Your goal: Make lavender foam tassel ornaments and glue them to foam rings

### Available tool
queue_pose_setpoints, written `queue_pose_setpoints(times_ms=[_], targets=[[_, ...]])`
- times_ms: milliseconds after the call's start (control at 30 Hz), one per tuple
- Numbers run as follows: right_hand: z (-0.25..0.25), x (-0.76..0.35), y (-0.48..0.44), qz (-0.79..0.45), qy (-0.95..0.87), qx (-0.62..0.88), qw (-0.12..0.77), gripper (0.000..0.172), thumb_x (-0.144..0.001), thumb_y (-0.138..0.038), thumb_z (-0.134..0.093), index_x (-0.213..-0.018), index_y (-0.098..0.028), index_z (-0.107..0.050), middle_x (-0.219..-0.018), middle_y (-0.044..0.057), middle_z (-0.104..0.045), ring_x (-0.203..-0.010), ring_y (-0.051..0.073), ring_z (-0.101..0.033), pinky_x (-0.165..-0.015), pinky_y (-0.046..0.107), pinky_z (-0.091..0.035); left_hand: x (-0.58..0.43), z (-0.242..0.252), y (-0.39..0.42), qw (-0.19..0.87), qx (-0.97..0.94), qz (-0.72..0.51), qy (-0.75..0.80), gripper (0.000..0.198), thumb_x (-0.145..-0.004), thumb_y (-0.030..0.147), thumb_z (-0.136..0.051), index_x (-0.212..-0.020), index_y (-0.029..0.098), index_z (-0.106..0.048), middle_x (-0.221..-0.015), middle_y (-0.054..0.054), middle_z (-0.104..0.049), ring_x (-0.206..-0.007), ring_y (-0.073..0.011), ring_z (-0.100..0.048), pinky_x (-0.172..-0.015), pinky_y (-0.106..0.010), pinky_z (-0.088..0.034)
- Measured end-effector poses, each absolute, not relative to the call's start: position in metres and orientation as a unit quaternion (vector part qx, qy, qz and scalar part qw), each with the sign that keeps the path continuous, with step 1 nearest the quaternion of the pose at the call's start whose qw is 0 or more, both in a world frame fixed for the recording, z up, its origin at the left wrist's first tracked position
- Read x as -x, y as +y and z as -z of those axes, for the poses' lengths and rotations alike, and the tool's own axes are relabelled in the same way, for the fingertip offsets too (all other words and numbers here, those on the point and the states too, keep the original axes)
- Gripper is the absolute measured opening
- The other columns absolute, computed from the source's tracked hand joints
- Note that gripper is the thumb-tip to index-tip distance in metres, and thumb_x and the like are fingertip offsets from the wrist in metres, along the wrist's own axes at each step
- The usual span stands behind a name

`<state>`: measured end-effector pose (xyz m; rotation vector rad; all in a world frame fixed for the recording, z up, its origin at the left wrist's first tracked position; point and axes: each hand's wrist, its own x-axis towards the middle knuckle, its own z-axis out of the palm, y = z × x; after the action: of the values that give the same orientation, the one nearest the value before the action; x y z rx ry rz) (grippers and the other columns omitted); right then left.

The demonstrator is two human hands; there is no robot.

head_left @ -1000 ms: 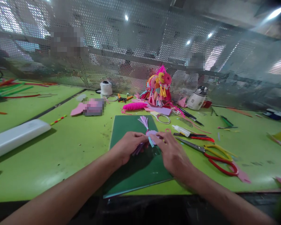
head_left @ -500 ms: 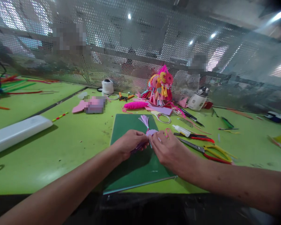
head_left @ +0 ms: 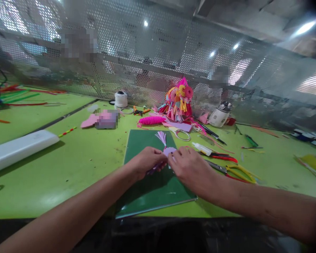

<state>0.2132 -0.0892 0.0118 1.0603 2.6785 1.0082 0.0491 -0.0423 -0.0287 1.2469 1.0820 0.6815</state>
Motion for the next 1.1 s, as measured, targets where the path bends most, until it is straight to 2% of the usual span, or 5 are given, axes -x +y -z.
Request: queue_pose_setpoints(times_ms=[167, 367, 600, 900, 1100], targets=[[-0.007, -0.201, -0.099, -0.322, 0.896, -0.298, 0.066, 0.022, -0.081, -0.008, -0.046, -0.093, -0.007, -0.065, -0.081, 0.016, -0.059, -0.072, 0.026, -0.049, -0.056, 0.039, -0.037, -0.047, 0.030, -0.041, 0.623, -0.549, -0.291, 0.475, 0.014, -0.068, 0.023, -0.056, -0.058, 0.015, -0.060, -0.048, 0.002, -0.054, -0.042, -0.0078, -0.046, -0.038, -0.019, -0.025], [-0.014, -0.233, -0.108, -0.236, 0.919, -0.314, -0.026, 0.022, -0.082, -0.006, -0.047, -0.099, -0.011, -0.061, -0.078, 0.010, -0.056, -0.072, 0.023, -0.048, -0.059, 0.036, -0.040, -0.041, 0.026, -0.038, 0.646, -0.525, -0.303, 0.463, 0.017, -0.070, 0.027, -0.061, -0.062, 0.013, -0.061, -0.056, -0.001, -0.060, -0.045, -0.0077, -0.049, -0.045, -0.020, -0.036], [0.018, -0.239, -0.073, -0.087, 0.910, -0.311, -0.261, 0.020, -0.089, -0.009, -0.046, -0.106, -0.014, -0.054, -0.101, 0.012, -0.053, -0.093, 0.022, -0.048, -0.080, 0.038, -0.045, -0.033, 0.027, -0.035, 0.690, -0.534, -0.277, 0.403, 0.018, -0.073, 0.028, -0.060, -0.065, 0.013, -0.063, -0.061, -0.003, -0.063, -0.048, -0.0086, -0.051, -0.049, -0.021, -0.038], [0.034, -0.226, -0.062, -0.053, 0.905, -0.253, -0.338, 0.016, -0.088, -0.007, -0.047, -0.094, -0.017, -0.058, -0.093, 0.009, -0.054, -0.086, 0.020, -0.047, -0.076, 0.036, -0.045, -0.034, 0.024, -0.036, 0.679, -0.554, -0.265, 0.402, 0.016, -0.074, 0.028, -0.060, -0.067, 0.014, -0.063, -0.058, 0.000, -0.059, -0.049, -0.0085, -0.048, -0.048, -0.022, -0.035], [0.034, -0.226, -0.073, 0.138, 0.842, -0.299, -0.427, 0.009, -0.087, -0.010, -0.052, -0.089, -0.018, -0.056, -0.091, 0.006, -0.054, -0.088, 0.017, -0.051, -0.078, 0.032, -0.045, -0.033, 0.025, -0.035, 0.660, -0.574, -0.267, 0.403, 0.021, -0.079, 0.035, -0.057, -0.073, 0.015, -0.060, -0.062, 0.001, -0.060, -0.050, -0.0079, -0.047, -0.045, -0.020, -0.030]])
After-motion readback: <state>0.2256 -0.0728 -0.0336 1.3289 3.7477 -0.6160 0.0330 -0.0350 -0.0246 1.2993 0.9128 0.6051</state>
